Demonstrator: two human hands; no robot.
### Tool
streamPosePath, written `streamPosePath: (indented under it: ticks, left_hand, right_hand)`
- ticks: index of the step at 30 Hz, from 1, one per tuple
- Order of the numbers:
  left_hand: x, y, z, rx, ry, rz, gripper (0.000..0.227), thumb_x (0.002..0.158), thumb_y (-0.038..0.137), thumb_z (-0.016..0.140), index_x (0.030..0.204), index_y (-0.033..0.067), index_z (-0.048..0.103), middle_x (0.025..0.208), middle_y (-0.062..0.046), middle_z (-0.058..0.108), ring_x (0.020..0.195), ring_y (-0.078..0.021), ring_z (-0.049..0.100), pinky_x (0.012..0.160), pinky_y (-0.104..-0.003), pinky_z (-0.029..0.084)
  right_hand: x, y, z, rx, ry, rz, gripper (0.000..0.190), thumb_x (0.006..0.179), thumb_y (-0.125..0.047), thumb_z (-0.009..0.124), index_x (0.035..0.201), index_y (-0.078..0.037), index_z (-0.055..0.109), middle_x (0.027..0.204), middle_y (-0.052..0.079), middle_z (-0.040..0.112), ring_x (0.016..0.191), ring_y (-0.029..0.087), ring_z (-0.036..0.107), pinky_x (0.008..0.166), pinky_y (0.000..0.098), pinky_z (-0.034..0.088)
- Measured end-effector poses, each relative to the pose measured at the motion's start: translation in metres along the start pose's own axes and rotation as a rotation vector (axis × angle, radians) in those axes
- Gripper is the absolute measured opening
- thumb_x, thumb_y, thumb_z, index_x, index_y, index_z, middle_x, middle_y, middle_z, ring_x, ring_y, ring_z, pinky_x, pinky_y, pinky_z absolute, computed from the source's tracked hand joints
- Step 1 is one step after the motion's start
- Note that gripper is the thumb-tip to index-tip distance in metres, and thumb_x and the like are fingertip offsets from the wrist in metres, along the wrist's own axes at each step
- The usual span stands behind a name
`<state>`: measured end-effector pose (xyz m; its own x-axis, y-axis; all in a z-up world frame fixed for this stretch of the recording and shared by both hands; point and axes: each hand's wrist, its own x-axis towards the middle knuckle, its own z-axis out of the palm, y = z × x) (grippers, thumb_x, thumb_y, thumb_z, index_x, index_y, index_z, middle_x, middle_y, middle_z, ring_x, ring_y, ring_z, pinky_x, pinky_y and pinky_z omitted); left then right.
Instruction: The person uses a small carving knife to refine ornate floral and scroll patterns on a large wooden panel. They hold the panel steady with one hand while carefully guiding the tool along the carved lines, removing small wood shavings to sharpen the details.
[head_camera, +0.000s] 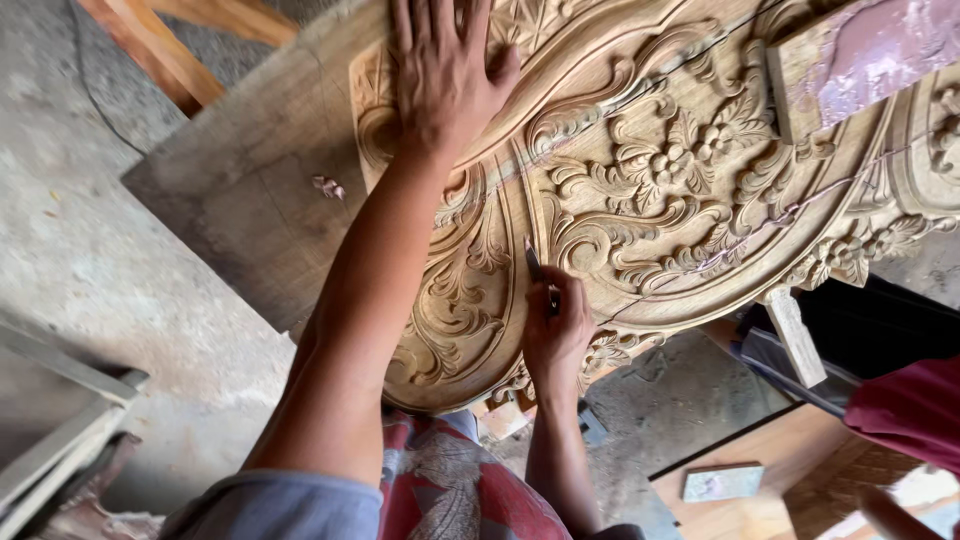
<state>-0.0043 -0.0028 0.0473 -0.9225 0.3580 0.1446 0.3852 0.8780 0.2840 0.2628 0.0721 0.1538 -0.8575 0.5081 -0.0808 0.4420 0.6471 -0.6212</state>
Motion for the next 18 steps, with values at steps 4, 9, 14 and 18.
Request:
streamPosePath:
  ticks: [4,9,14,18]
  left_hand:
    - [-0.004,0.001,0.003,-0.1,-0.21,-0.019,0.083,0.11,0.07,0.043,0.166,0.0142,0.016,0.167,-0.03,0.015,0.155,-0.0449,0.015,0.129,-0.059,0.012]
    - [0.012,-0.003,0.02,-0.055,-0.116,-0.002,0.076,0.104,0.061,0.05,0.159,0.0111,0.035,0.162,-0.033,0.018,0.15,-0.0497,0.018,0.123,-0.063,0.014]
    - [0.021,-0.013,0.034,-0.057,-0.113,0.012,0.063,0.101,0.052,0.056,0.143,0.0048,0.05,0.156,-0.034,0.029,0.144,-0.0523,0.028,0.118,-0.066,0.022]
    - [0.016,-0.018,0.047,-0.059,-0.01,0.045,0.068,0.105,0.053,0.061,0.151,0.0058,0.044,0.154,-0.035,0.033,0.144,-0.0518,0.033,0.12,-0.064,0.025]
  right_hand:
    - [-0.035,0.007,-0.02,0.02,0.064,0.059,0.017,0.093,-0.002,0.065,0.111,-0.003,0.066,0.095,0.01,0.07,0.069,0.02,0.064,0.062,0.0331,0.05]
    - [-0.062,0.02,-0.053,-0.006,0.172,0.143,0.019,0.093,-0.002,0.065,0.112,-0.002,0.067,0.088,0.01,0.069,0.074,0.017,0.068,0.064,0.0302,0.054]
    - [-0.044,0.044,-0.067,-0.084,0.137,0.231,0.021,0.092,-0.004,0.068,0.113,-0.005,0.071,0.084,0.009,0.073,0.066,0.015,0.07,0.055,0.03,0.053]
    - [0.012,0.06,-0.058,-0.179,0.153,-0.118,0.018,0.099,0.0,0.065,0.116,-0.005,0.069,0.099,0.01,0.073,0.08,0.017,0.075,0.064,0.0273,0.062]
